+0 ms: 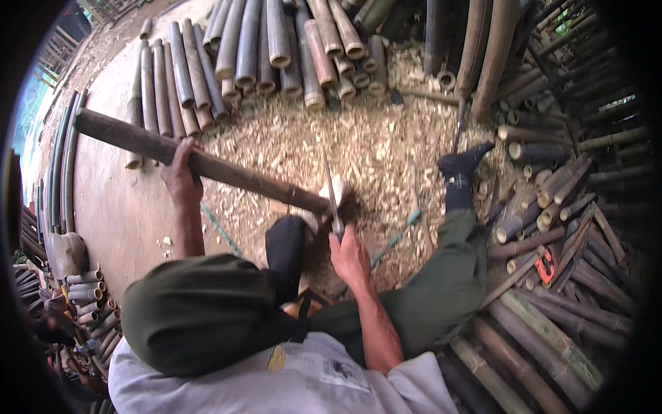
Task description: The person sits on the ground and uses a knife to shave the outer layer off bamboo poles. They hold the pole with their left hand and scrape it with the knife in their right hand, creating wood shavings. The person repeatedly picks up new poles from a pile and shaves them.
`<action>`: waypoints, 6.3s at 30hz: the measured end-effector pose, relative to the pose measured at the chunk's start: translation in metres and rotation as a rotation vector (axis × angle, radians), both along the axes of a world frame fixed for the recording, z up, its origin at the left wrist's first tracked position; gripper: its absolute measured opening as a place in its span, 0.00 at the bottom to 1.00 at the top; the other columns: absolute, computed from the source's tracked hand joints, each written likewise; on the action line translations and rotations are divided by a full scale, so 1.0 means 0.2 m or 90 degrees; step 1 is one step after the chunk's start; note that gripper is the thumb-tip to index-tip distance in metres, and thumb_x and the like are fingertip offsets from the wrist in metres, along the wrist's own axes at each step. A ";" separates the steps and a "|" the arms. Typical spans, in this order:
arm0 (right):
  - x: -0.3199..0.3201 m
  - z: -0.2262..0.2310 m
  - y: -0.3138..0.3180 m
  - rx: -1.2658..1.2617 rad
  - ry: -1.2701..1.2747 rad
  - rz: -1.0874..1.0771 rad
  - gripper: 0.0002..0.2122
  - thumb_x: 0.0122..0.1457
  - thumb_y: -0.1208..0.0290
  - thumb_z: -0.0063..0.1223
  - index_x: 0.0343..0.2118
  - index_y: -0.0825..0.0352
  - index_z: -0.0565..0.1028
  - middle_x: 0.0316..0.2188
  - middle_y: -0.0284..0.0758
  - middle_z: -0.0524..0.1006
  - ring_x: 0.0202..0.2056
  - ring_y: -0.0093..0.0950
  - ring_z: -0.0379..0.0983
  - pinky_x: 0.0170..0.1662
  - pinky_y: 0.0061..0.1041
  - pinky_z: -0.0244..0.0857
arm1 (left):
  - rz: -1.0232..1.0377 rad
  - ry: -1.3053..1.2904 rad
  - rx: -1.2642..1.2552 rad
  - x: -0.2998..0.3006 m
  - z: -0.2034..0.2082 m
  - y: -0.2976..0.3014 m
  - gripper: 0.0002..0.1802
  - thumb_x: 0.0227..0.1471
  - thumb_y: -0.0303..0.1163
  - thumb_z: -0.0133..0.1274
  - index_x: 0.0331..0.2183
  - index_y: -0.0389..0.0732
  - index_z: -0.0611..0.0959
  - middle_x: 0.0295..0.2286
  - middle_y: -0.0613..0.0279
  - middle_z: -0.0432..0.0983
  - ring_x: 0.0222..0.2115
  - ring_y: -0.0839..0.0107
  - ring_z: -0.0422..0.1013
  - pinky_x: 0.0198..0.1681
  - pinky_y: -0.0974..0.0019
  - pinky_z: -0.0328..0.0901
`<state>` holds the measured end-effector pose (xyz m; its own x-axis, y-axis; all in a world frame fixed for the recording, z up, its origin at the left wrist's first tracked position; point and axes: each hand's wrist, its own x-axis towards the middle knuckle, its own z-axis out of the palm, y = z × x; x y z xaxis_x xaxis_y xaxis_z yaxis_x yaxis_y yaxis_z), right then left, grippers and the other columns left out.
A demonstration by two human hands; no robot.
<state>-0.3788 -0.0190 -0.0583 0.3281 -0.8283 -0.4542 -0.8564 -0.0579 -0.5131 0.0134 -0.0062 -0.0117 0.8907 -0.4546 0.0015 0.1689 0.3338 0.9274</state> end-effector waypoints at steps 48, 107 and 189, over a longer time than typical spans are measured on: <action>-0.29 -0.28 0.02 0.009 -0.221 -0.222 0.15 0.68 0.61 0.53 0.43 0.72 0.71 0.20 0.41 0.77 0.14 0.33 0.74 0.18 0.33 0.66 | -0.595 -0.072 0.170 -0.86 -0.44 -0.14 0.39 0.40 0.28 0.72 0.54 0.38 0.73 0.45 0.60 0.74 0.47 0.65 0.73 0.54 0.59 0.69; -0.09 -0.47 0.02 0.121 -0.207 -0.253 0.13 0.64 0.74 0.54 0.48 0.71 0.67 0.27 0.37 0.76 0.23 0.29 0.76 0.27 0.30 0.73 | 0.160 -0.437 0.631 0.78 -0.46 -0.06 0.27 0.52 0.35 0.62 0.52 0.36 0.76 0.44 0.48 0.74 0.44 0.57 0.75 0.46 0.56 0.73; 0.13 0.25 0.01 -0.097 -0.119 -0.026 0.16 0.70 0.60 0.49 0.46 0.70 0.65 0.33 0.59 0.80 0.36 0.59 0.78 0.37 0.55 0.71 | -0.014 0.033 -0.033 -0.15 0.08 -0.04 0.19 0.51 0.23 0.66 0.43 0.34 0.77 0.30 0.56 0.78 0.30 0.62 0.79 0.39 0.58 0.75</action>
